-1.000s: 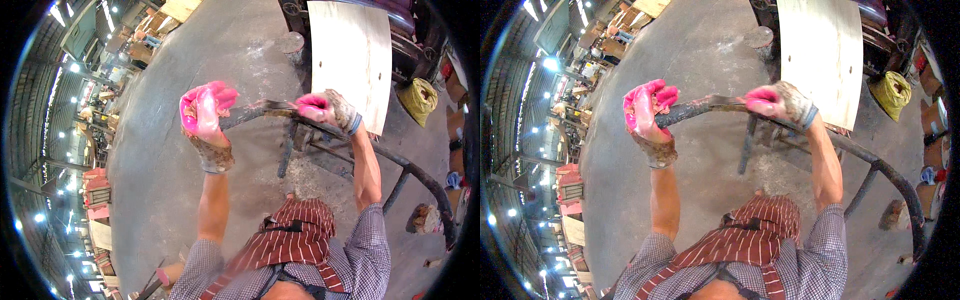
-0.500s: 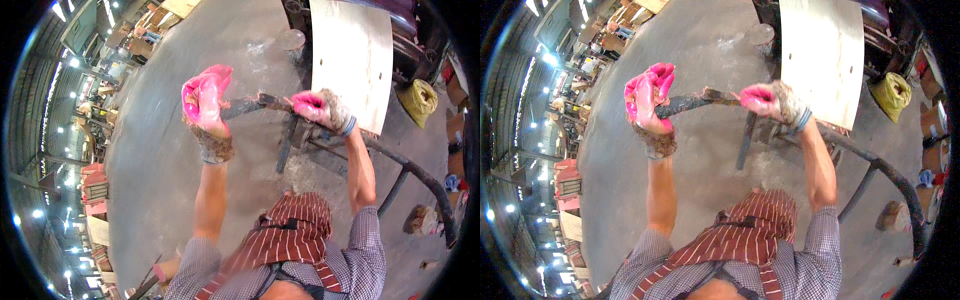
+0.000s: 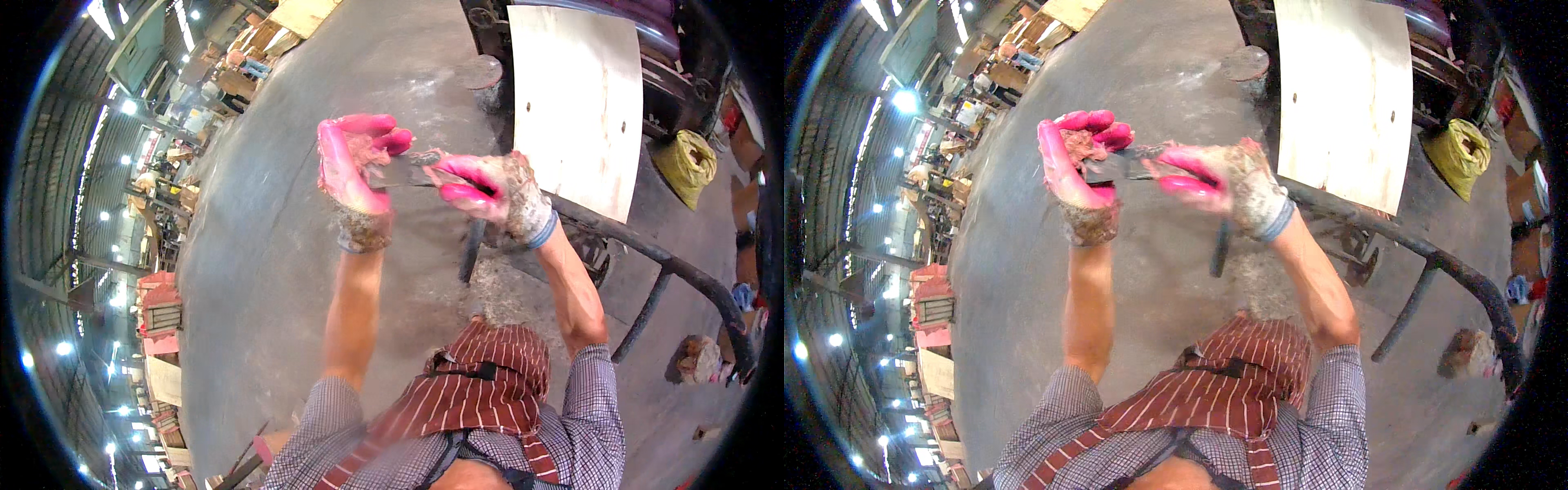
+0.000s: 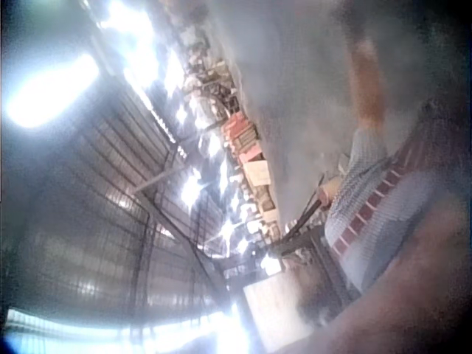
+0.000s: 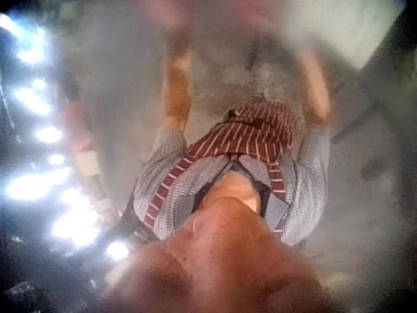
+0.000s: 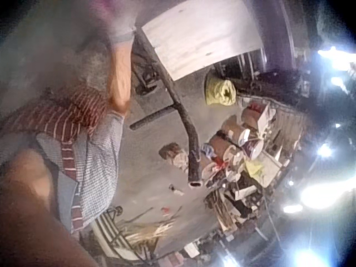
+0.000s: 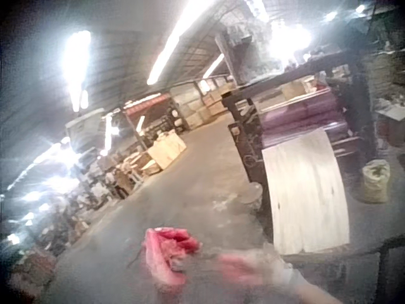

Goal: The person scrapes residue from a metal frame using a small hand tool, wiping the tool and handling the frame to reach multiple sections.

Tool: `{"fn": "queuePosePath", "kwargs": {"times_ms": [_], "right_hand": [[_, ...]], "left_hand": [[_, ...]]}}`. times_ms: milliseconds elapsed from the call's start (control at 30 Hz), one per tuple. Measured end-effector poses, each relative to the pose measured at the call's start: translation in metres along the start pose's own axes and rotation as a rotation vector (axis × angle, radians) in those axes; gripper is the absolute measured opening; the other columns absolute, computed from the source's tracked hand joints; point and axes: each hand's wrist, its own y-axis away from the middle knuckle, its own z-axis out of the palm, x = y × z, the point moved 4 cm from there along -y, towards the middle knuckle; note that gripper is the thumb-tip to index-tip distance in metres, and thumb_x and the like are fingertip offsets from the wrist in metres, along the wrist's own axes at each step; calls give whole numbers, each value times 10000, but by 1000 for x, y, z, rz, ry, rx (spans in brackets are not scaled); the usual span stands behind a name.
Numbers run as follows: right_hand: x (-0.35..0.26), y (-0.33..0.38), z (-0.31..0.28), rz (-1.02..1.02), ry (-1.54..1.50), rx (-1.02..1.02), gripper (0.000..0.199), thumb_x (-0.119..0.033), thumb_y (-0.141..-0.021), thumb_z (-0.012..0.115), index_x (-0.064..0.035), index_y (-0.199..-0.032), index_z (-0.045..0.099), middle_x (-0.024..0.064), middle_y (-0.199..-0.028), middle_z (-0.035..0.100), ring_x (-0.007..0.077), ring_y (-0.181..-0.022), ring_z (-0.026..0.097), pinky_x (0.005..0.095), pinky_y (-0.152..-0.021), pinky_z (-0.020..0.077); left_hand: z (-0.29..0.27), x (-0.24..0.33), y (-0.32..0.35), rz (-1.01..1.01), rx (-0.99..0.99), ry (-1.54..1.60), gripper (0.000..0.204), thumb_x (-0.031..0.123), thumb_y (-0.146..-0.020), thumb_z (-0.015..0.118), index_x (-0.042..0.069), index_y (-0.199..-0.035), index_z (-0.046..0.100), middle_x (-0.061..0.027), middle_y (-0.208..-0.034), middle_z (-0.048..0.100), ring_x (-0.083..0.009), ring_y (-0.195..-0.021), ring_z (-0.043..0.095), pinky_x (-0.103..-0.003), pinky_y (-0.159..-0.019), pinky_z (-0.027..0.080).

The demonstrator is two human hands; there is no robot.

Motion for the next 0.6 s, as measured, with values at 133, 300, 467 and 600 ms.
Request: {"fn": "queuePosePath", "kwargs": {"times_ms": [133,300,467,600], "right_hand": [[-29,-17,7,-21,107,-12,350,-293,-934,688,-46,-1182,675,91,-875,678,154,-750,654,308,-703,523],[-37,8,-2,362,-208,-61,365,-373,-953,646,-41,-1088,716,43,-726,619,123,-623,591,303,-605,493],[-25,51,-6,633,-408,-66,401,-373,-976,619,2,-1086,712,-9,-700,575,89,-604,531,275,-571,454],[-37,62,-4,544,-308,13,396,-346,-972,627,-20,-1191,680,38,-779,649,114,-656,614,296,-645,508]], "left_hand": [[-7,0,-1,178,123,208,491,517,-1032,459,47,-1142,547,-171,-1072,651,-254,-740,655,-434,-695,565],[-18,-1,-13,171,52,34,293,293,-995,622,58,-1159,562,-95,-1038,624,-147,-652,584,-323,-611,530],[-34,-7,-27,8,141,205,309,259,-975,641,78,-1223,602,-57,-992,650,-155,-674,616,-312,-603,532],[-26,-8,-26,-72,54,295,338,207,-973,637,81,-1283,589,-78,-1050,669,-176,-712,649,-334,-637,569]]}}
